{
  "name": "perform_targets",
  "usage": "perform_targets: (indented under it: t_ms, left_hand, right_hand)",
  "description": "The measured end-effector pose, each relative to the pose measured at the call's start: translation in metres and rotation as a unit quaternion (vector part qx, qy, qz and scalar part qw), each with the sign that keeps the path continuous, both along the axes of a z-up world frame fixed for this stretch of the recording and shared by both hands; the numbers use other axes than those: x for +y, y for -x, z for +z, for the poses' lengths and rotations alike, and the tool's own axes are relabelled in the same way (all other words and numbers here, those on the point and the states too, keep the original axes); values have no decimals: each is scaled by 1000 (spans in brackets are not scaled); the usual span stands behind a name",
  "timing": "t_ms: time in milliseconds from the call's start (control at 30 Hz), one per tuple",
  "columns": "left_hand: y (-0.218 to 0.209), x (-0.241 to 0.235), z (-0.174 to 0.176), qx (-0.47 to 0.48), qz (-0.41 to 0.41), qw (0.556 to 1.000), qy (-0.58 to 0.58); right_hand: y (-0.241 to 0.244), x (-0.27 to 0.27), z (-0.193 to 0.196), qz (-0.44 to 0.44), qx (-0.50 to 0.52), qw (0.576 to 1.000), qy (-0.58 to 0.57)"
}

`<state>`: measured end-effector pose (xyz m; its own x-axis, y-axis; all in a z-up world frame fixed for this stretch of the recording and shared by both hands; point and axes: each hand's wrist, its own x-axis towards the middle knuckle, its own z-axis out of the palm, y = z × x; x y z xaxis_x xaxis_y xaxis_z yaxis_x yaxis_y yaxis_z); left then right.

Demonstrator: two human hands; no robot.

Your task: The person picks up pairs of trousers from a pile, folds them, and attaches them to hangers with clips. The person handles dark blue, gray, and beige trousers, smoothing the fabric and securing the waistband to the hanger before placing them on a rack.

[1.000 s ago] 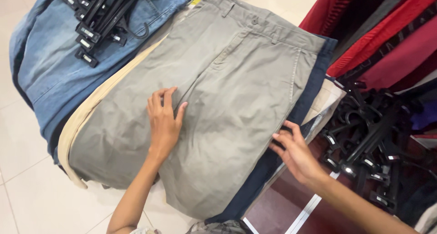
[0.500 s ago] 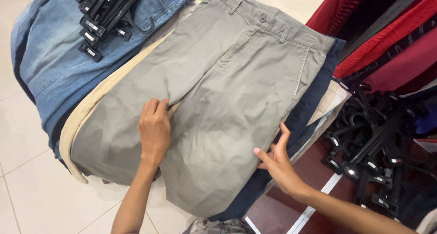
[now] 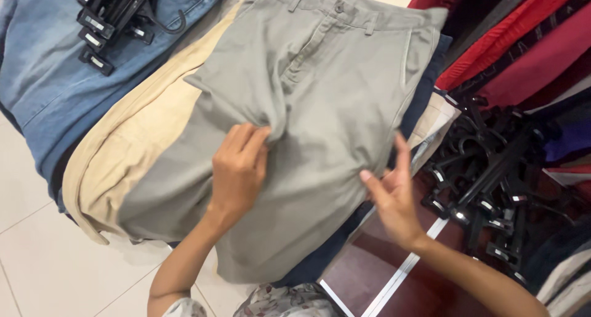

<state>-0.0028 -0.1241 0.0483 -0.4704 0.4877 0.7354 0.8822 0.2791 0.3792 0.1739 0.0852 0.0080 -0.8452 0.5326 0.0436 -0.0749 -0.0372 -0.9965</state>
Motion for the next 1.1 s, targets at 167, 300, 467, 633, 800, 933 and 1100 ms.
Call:
perform_targets:
  t_ms: [167,300,467,633,800,933,1100]
  left_hand:
    - [-26,25,16,23,-101,994,-23]
    - [-39,46,6,12,-148,989,1]
    - [-32,46,-21,0,-176,984,25]
    - [-20,3,-47,43,-194,980,21]
    - [-7,-53,-71,-17,40,999,-1]
    - [6,-90,-87,-150,88,983,-65]
    - [16,-109,-99,-295,91,948,73]
  right_hand:
    - [-6,33,24,-40,155,987,-10]
    - [-11,48,11,-69,133,989,-2]
    - [-21,55,-34,-116,-36,993,-3]
    - [-42,40,-80,-41,-66,992,95]
    - [-66,10,-103,119,-226,966,36]
    - [-65,0,-97,191,-264,942,80]
    - [-61,-3,-66,193,-137,971,34]
